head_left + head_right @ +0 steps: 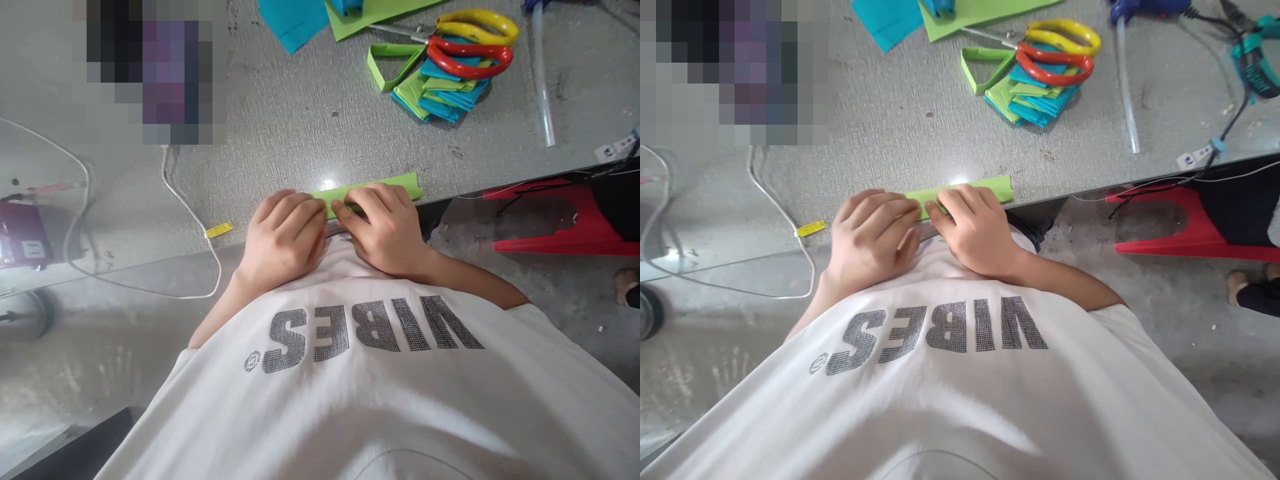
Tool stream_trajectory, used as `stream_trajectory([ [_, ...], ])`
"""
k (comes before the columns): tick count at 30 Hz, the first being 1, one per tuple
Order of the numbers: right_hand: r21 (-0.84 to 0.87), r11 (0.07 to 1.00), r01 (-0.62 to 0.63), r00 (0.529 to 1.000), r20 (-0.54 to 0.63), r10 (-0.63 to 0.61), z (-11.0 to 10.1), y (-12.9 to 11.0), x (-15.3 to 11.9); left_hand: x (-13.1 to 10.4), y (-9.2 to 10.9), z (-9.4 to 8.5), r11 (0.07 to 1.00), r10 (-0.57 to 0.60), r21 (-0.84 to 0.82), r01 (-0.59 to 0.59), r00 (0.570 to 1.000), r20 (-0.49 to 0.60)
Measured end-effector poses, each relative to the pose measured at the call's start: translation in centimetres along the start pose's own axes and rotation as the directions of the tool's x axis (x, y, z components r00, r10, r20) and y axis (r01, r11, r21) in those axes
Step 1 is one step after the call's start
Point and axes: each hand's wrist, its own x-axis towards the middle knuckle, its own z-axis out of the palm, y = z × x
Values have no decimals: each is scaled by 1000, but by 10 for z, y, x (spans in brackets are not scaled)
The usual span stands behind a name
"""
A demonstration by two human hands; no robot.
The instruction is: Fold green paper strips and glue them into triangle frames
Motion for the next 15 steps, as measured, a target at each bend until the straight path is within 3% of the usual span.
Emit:
stream_trajectory([
  [5,53,998,-29,999,-25,30,4,4,-5,7,16,11,994,21,-105,-24,999,-24],
  [10,50,997,-53,995,-76,57,4,10,-13,4,21,18,996,-45,-87,36,994,-95],
  [15,32,997,-72,992,-100,75,0,14,-17,4,21,21,999,-29,-47,22,988,-149],
])
